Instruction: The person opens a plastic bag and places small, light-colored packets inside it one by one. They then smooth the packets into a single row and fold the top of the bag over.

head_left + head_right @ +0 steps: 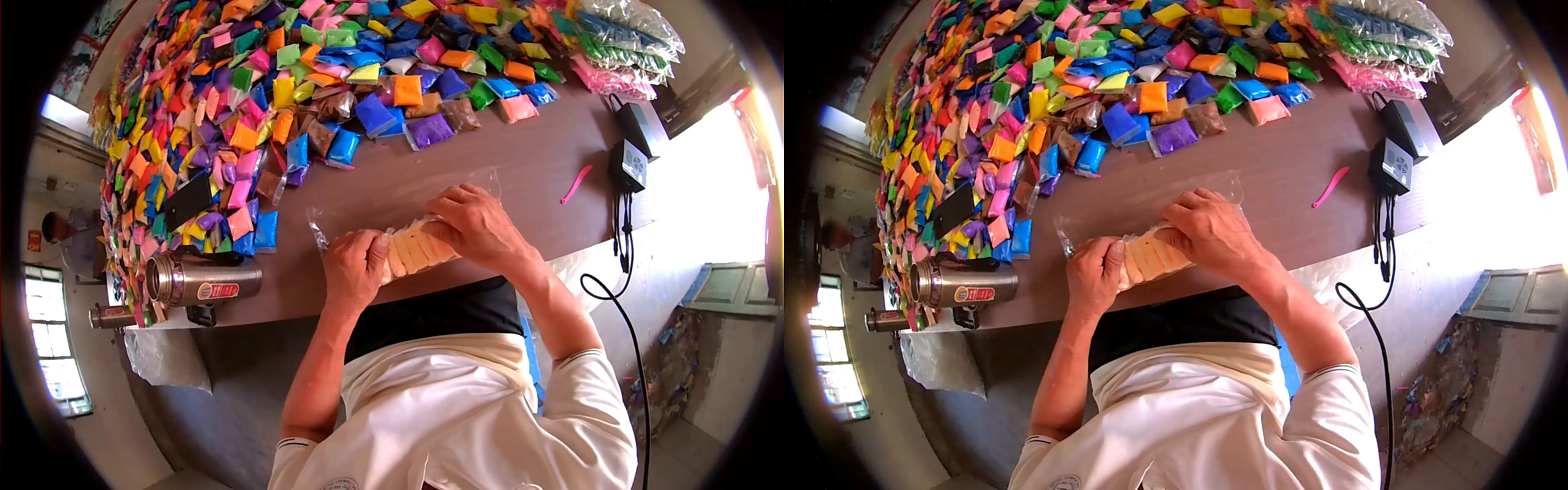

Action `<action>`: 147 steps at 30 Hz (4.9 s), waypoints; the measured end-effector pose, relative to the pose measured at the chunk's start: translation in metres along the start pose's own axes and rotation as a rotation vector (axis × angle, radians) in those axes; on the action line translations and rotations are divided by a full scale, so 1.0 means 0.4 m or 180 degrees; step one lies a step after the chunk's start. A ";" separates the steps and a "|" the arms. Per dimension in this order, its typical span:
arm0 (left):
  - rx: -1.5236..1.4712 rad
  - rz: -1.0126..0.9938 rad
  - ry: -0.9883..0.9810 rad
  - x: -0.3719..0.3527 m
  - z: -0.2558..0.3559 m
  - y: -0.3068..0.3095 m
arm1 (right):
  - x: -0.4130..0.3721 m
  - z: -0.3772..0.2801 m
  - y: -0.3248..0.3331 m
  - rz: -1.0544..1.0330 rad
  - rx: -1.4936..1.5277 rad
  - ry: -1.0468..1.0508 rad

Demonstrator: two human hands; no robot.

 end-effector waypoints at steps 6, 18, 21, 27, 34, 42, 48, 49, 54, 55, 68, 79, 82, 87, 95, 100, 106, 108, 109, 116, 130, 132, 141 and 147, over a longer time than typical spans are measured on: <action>-0.0048 0.0025 -0.0023 0.000 0.001 -0.001 | 0.008 0.003 -0.003 -0.0191 -0.0010 0.0021; -0.0038 0.0097 -0.0096 -0.001 0.004 0.000 | 0.019 -0.012 -0.007 -0.0229 -0.0005 -0.0084; -0.0024 0.0061 -0.0047 -0.003 0.004 0.003 | 0.027 -0.001 -0.015 -0.0323 -0.0007 -0.0093; -0.0077 0.0110 -0.0029 0.002 0.006 0.003 | 0.039 -0.016 -0.002 -0.0248 0.0117 -0.0273; -0.0204 0.0214 0.0001 -0.003 -0.003 -0.001 | 0.076 -0.043 -0.008 0.0670 -0.0158 -0.0151; -0.0108 0.0162 0.0026 -0.010 -0.011 -0.001 | 0.162 -0.034 -0.107 0.0291 -0.0834 -0.0067; -0.0107 0.0067 0.0102 -0.012 -0.013 0.002 | 0.191 -0.024 -0.117 -0.0232 -0.0908 0.0198; -0.0111 0.0049 0.0138 -0.012 -0.014 0.001 | 0.192 -0.025 -0.114 -0.0236 -0.0912 0.0202; -0.0120 0.0067 0.0071 -0.016 -0.018 0.000 | 0.184 -0.048 -0.060 -0.0245 -0.0311 0.0314; -0.0103 0.0051 0.0074 -0.017 -0.019 -0.002 | 0.178 -0.054 -0.055 -0.0250 -0.0314 0.0312; 0.0026 0.0190 -0.0315 -0.020 -0.001 0.004 | 0.072 -0.131 -0.022 -0.0449 -0.0553 0.0501; -0.0048 0.0108 -0.0516 -0.009 0.014 0.002 | 0.031 -0.140 -0.047 0.0124 -0.0810 0.0419; -0.0086 0.0098 -0.0335 -0.013 0.003 -0.001 | 0.034 -0.141 -0.054 0.0292 -0.0834 0.0485; -0.0263 -0.0025 -0.0345 -0.010 0.005 0.017 | 0.021 -0.141 -0.068 0.0553 -0.1028 0.0798; -0.0357 -0.0345 0.0022 -0.030 -0.004 0.045 | 0.017 -0.137 -0.077 0.0698 -0.1107 0.0727; -0.0282 0.0160 0.0258 -0.077 -0.050 0.115 | 0.011 -0.129 -0.083 0.0584 -0.1123 0.0695; -0.0234 0.0261 0.0287 -0.097 -0.032 0.112 | 0.006 -0.127 -0.090 0.0719 -0.0983 0.0738; -0.0183 0.0307 0.0276 -0.091 -0.028 0.114 | 0.003 -0.123 -0.093 0.0673 -0.1024 0.0759; -0.0363 0.0309 0.0422 -0.090 -0.031 0.116 | 0.002 -0.122 -0.094 0.0674 -0.1029 0.0756; -0.0814 0.0479 0.0621 -0.097 -0.060 0.123 | -0.001 -0.114 -0.100 0.0591 -0.0987 0.0888; -0.1845 0.0997 0.2019 -0.052 -0.068 0.099 | 0.006 -0.112 -0.104 0.0696 -0.1025 0.1149; -0.1932 0.1019 0.2076 -0.052 -0.067 0.100 | 0.006 -0.112 -0.104 0.0729 -0.1028 0.1104; -0.1327 0.1086 0.1424 -0.121 -0.079 0.107 | 0.010 -0.119 -0.095 0.0725 -0.1023 0.1040; -0.1175 0.1099 0.0962 -0.154 -0.058 0.104 | 0.011 -0.113 -0.100 0.0753 -0.1037 0.1107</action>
Point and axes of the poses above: each hand's wrist, its own x-axis towards the middle knuckle, its own y-axis out of the back of the hand, z = x × y, the point moved 2 cm from there along x, towards the middle knuckle, and after that the axes turned 11 degrees about -x, right-handed, at the moved point
